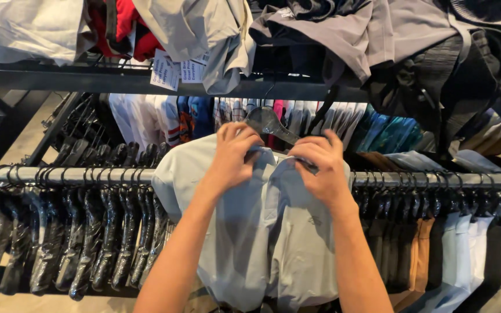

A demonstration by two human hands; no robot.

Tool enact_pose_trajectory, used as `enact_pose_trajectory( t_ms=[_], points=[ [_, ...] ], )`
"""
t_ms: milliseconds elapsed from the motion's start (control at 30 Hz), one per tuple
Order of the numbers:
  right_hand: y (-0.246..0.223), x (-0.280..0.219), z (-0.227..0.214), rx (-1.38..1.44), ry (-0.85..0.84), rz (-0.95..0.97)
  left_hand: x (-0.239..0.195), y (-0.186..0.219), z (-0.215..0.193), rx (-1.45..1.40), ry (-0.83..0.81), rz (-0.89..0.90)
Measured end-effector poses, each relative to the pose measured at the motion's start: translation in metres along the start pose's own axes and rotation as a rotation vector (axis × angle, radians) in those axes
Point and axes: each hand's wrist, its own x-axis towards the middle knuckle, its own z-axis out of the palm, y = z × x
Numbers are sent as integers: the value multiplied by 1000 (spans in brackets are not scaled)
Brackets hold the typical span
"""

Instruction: Hanging and buttoning shirts on a clothing rack.

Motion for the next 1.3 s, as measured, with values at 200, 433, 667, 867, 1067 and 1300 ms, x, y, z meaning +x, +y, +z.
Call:
enact_pose_trajectory(
  t_ms=[200,433,667,867,1067,1300],
  points=[
    [-15,15,16,109,129,-106,2,5,18,-162,-26,-158],
    [-26,25,26,71,213,-178,0,-7,27,-289,10,-226],
    [-15,24,40,164,113,-28,-3,-14,30,-373,-2,-256],
    [-13,23,45,193,115,-66,-2,-11,31,-387,5,-265],
    [-21,22,49,118,143,-83,-3,-8,29,-397,26,-276],
    [-11,17,53,61,164,-114,-1,-1,22,-282,30,-202]
  ],
)
